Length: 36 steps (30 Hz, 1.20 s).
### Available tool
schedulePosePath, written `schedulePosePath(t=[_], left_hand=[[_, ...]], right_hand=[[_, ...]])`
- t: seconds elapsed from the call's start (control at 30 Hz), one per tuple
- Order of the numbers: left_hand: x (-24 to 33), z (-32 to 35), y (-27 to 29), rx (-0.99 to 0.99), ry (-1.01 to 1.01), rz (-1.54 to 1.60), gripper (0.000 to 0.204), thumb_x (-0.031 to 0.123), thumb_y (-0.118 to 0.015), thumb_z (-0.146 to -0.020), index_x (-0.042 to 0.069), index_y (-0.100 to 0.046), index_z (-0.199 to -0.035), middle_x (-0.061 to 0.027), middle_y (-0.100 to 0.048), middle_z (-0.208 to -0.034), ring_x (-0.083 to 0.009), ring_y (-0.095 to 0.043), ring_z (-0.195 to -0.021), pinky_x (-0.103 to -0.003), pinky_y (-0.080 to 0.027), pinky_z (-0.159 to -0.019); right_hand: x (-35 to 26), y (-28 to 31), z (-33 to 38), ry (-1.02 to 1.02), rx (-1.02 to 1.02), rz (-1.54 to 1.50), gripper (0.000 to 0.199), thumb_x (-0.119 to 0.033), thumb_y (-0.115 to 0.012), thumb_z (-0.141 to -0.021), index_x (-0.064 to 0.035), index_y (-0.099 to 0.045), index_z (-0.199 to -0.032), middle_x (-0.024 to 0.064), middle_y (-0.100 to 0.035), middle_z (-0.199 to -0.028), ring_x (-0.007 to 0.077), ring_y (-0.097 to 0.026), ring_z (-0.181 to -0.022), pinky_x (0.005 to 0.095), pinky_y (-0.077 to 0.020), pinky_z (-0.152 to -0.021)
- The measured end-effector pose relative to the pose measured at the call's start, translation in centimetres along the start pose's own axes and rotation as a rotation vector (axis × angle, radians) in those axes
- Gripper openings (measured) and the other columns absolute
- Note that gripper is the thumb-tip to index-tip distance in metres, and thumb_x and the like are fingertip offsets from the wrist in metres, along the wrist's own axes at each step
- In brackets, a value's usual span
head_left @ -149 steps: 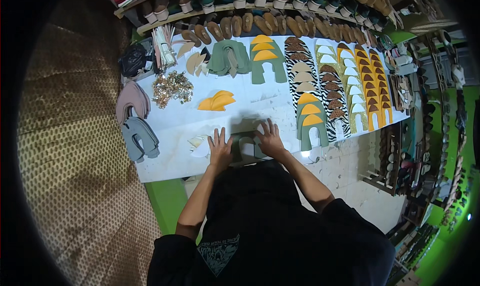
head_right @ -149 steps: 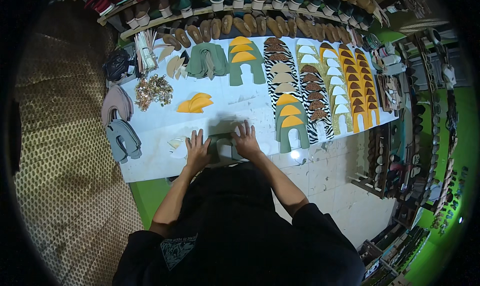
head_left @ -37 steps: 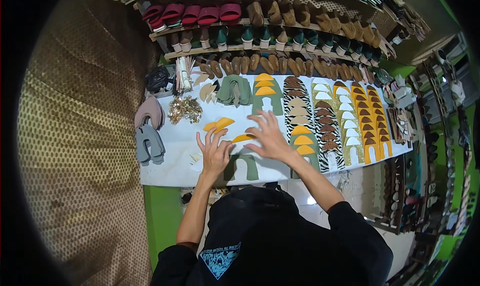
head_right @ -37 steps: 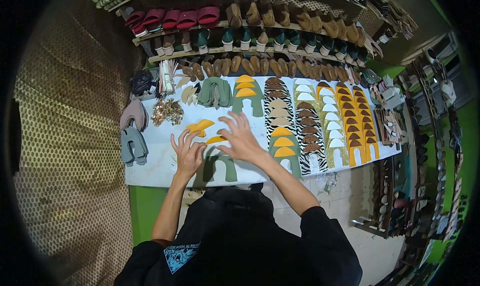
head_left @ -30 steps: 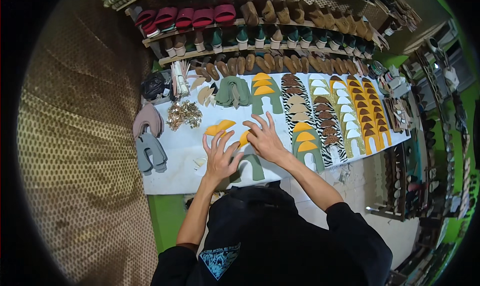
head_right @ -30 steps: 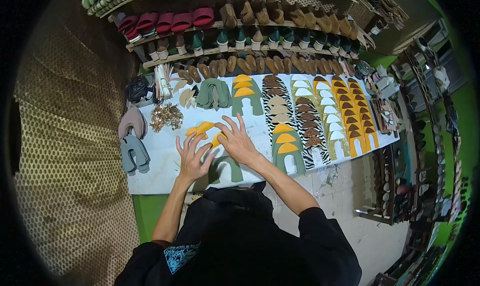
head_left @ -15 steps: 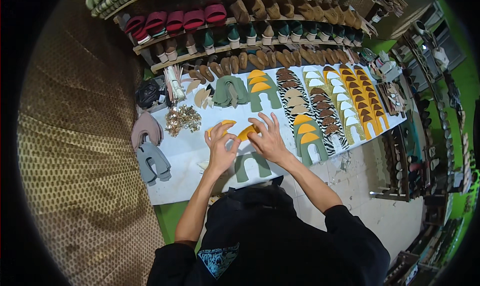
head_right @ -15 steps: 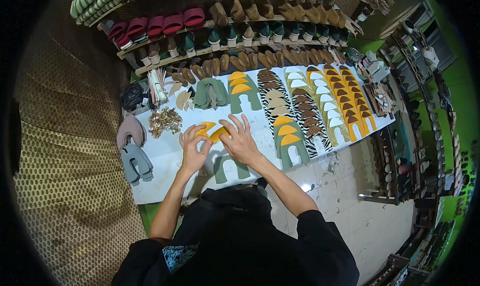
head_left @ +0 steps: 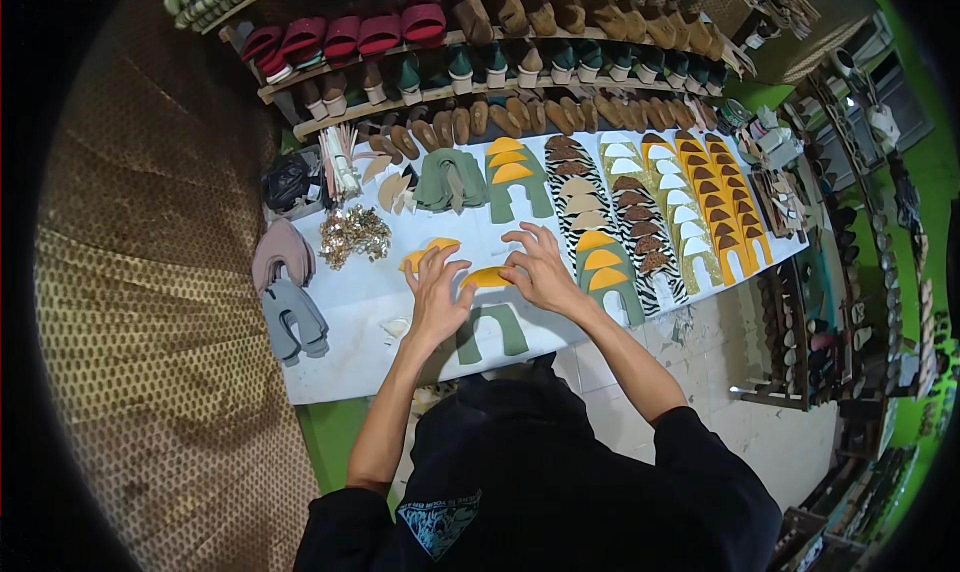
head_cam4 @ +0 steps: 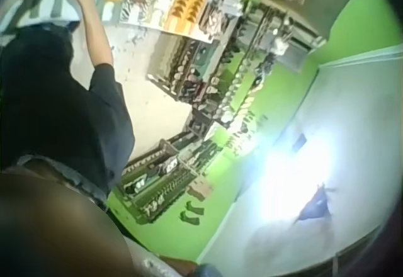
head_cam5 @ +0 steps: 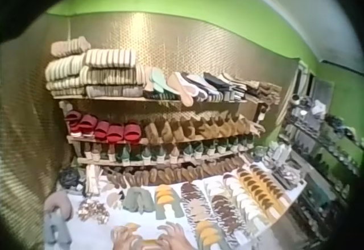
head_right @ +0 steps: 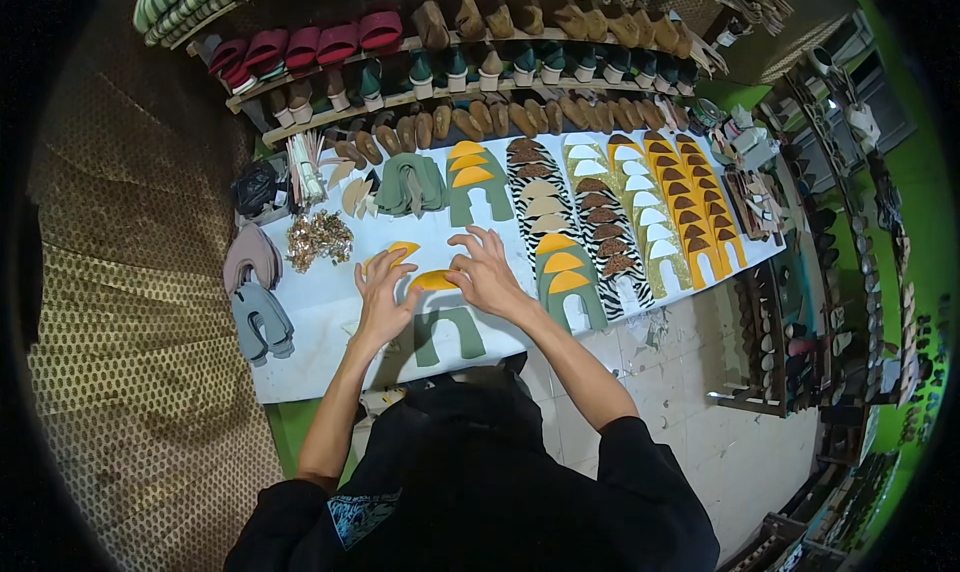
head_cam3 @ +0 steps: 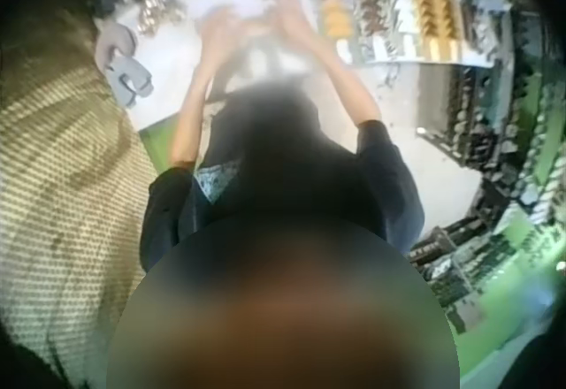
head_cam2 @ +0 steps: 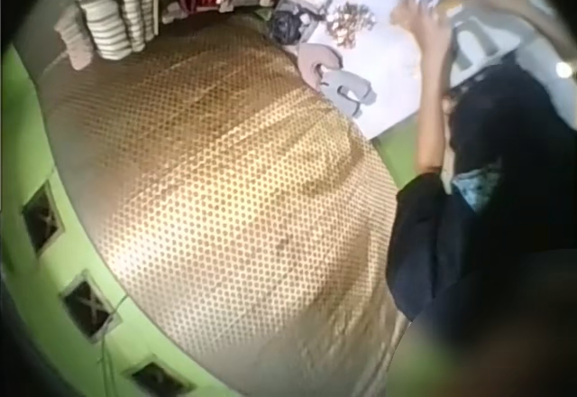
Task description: Arrange and align various cut shoe upper components on a workbench.
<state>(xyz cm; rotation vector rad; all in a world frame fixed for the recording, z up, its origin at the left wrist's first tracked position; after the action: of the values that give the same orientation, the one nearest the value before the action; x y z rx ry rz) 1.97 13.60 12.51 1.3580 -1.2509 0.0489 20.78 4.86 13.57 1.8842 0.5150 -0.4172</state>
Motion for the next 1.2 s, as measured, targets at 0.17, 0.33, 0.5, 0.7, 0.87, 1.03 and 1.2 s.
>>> schedulePosePath(t=[0.17,0.33,0.5,0.7,0.87,1.03,1.2], left_hand=[[-2.3,-0.8,-4.3,-0.132,0.017,-0.021,0.01,0.02,-0.072,-0.083,0.011,-0.074,-0.087,-0.0053,-0.058,-0.132,-0.0344,-0.039,-0.135,-0.066,-0.008,-0.113],[-5.4,-2.1,-8.8,-0.162,-0.012,-0.092,0.006,0.018,-0.074,-0.079,0.014,-0.076,-0.083,-0.0038,-0.059,-0.13,-0.0332,-0.043,-0.132,-0.067,-0.01,-0.112],[-7.6,-4.6,-12.0,0.048,-0.166,-0.284,0.007,0.015,-0.074,-0.078,0.015,-0.076,-0.085,-0.0036,-0.06,-0.127,-0.0327,-0.045,-0.13,-0.068,-0.013,-0.112],[-11.5,-2.6,-15.7,0.057,-0.215,-0.359,0.017,0.012,-0.072,-0.076,0.015,-0.073,-0.093,-0.0033,-0.057,-0.132,-0.0321,-0.046,-0.129,-0.07,-0.017,-0.109],[-11.8,0.8,-17.1,-0.06,-0.2,-0.346,0.021,0.009,-0.071,-0.072,0.015,-0.072,-0.092,-0.0041,-0.055,-0.134,-0.0331,-0.044,-0.129,-0.071,-0.021,-0.106],[-11.7,1.0,-17.1,-0.059,-0.155,-0.315,0.02,0.009,-0.071,-0.072,0.014,-0.072,-0.091,-0.0053,-0.054,-0.135,-0.035,-0.043,-0.13,-0.071,-0.02,-0.107],[-11.5,0.5,-16.9,-0.098,-0.132,-0.309,0.015,0.011,-0.071,-0.077,0.014,-0.072,-0.092,-0.0064,-0.053,-0.137,-0.0364,-0.042,-0.13,-0.071,-0.019,-0.107]], right_hand=[[4.6,-3.3,1.2,-0.063,-0.16,-0.127,0.014,-0.018,-0.073,-0.084,-0.0041,-0.071,-0.086,0.01,-0.056,-0.13,0.039,-0.039,-0.132,0.0495,-0.0302,-0.109],[9.7,-7.8,2.0,0.003,-0.269,0.042,0.01,-0.012,-0.066,-0.083,-0.0072,-0.067,-0.092,0.0114,-0.052,-0.129,0.0379,-0.039,-0.133,0.0609,-0.0266,-0.11],[12.4,-10.6,-0.1,0.128,-0.086,0.233,0.005,-0.008,-0.061,-0.083,-0.0047,-0.061,-0.087,0.0133,-0.052,-0.128,0.0393,-0.04,-0.132,0.0664,-0.0273,-0.109],[15.6,-14.6,2.2,0.2,-0.009,0.231,0.009,-0.014,-0.058,-0.086,-0.006,-0.056,-0.089,0.013,-0.049,-0.137,0.0382,-0.037,-0.135,0.0681,-0.0248,-0.111],[15.8,-16.3,5.8,0.125,-0.126,0.159,0.014,-0.013,-0.06,-0.086,-0.0069,-0.063,-0.098,0.0093,-0.05,-0.138,0.0364,-0.036,-0.137,0.0687,-0.0227,-0.113],[16.1,-16.5,5.9,0.103,-0.235,0.229,0.018,-0.019,-0.053,-0.089,-0.0088,-0.062,-0.1,0.0137,-0.047,-0.138,0.0391,-0.032,-0.139,0.0677,-0.0165,-0.116],[15.9,-16.3,6.0,0.108,-0.244,0.165,0.021,-0.016,-0.047,-0.088,-0.0031,-0.061,-0.098,0.019,-0.046,-0.138,0.0397,-0.032,-0.139,0.0672,-0.015,-0.117]])
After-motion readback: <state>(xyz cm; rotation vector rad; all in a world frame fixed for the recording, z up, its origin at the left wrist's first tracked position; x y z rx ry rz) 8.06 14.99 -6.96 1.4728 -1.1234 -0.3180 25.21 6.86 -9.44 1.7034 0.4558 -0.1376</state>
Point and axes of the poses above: each hand's wrist, its own z-axis away from the middle knuckle, its own y-axis out of the back of the hand, x = y × z, the point moved 3 cm from there along -z, towards the middle knuckle
